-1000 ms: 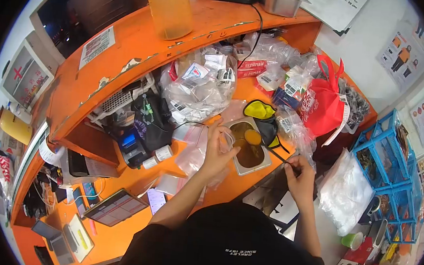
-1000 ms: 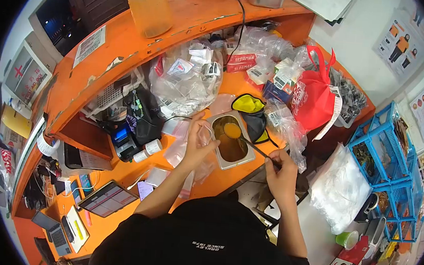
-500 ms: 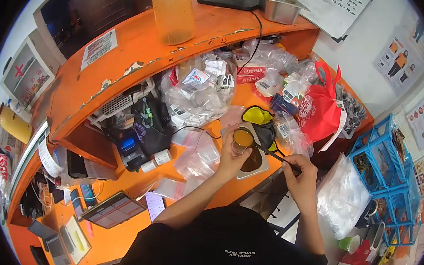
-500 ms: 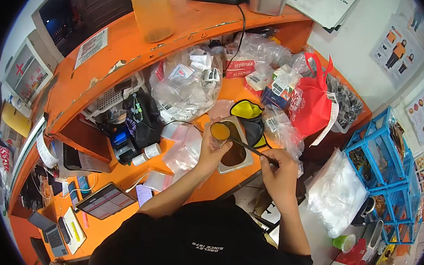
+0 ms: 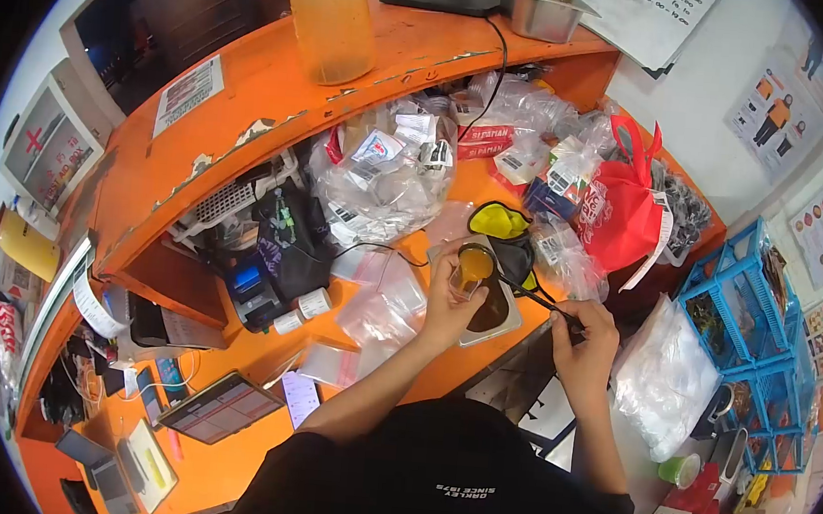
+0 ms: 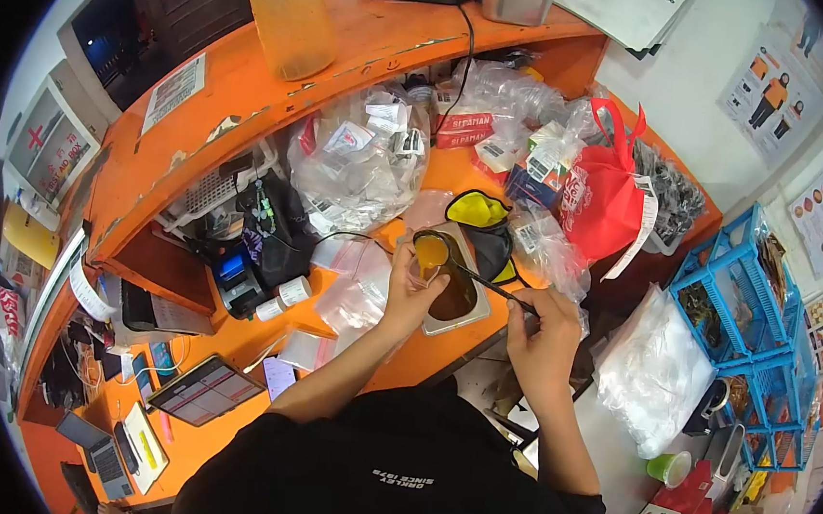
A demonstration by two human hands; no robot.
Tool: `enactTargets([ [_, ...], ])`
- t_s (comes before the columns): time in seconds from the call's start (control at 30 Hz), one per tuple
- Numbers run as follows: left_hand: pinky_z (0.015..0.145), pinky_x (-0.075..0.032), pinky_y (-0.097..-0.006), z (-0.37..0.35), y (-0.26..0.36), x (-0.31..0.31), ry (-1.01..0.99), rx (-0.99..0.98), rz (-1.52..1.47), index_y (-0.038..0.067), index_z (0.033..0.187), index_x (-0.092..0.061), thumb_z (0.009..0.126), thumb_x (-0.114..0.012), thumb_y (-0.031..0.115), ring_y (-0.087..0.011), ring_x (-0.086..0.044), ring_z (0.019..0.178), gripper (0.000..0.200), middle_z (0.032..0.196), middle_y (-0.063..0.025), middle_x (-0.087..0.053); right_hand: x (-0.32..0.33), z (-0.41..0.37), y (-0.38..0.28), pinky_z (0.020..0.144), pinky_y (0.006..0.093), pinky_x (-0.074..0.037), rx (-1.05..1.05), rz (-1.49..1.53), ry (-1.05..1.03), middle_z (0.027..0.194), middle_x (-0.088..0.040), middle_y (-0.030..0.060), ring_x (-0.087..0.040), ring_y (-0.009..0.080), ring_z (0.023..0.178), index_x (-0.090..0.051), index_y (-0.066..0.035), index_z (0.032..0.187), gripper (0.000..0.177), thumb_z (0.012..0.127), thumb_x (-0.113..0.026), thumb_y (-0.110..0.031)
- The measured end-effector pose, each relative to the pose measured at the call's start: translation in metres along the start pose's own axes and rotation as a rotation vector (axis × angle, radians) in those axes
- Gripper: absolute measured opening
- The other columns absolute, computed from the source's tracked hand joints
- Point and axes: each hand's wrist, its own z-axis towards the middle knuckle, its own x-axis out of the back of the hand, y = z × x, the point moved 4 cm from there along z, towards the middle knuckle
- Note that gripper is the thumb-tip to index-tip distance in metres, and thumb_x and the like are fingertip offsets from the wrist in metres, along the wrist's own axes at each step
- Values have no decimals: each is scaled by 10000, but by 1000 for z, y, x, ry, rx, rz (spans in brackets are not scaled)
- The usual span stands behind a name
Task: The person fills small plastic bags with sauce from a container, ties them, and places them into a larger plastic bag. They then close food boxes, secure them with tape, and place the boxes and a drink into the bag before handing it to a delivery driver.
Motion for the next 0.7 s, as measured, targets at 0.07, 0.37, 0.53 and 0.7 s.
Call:
enactTargets([
  [0.07,940,-408,-265,0,-2,0,3,8,-18,33,1109,-440,757,-639,-96,-158,-469,1121,425,1224,-85,-377,2,1,-4,593,360,-383,37,-2,38,687,-542,112,-518,265,648,-635,-12,808,80,742,-679,-16],
  [0.37,975,-379,-288,-1,-9,3,-16,89,-22,34,1116,-441,738,-655,-76,-184,-465,1124,448,1183,-87,-401,9,2,-19,700,355,-345,243,-101,158,772,-586,84,-524,239,732,-638,-45,818,118,722,-697,-11],
  [0.53,963,-376,-298,-1,-2,3,35,72,6,32,1081,-445,740,-659,-51,-197,-471,1099,411,1217,-97,-421,2,-1,-11,703,348,-348,278,-128,113,796,-598,85,-538,239,757,-640,-49,829,114,734,-692,-11],
  [0.7,978,-360,-304,1,-3,10,13,53,-135,43,1058,-453,728,-653,-57,-205,-442,1172,398,1249,-121,-417,-9,-4,4,684,383,-404,17,46,13,786,-594,121,-559,290,748,-635,-22,843,100,751,-673,-10],
])
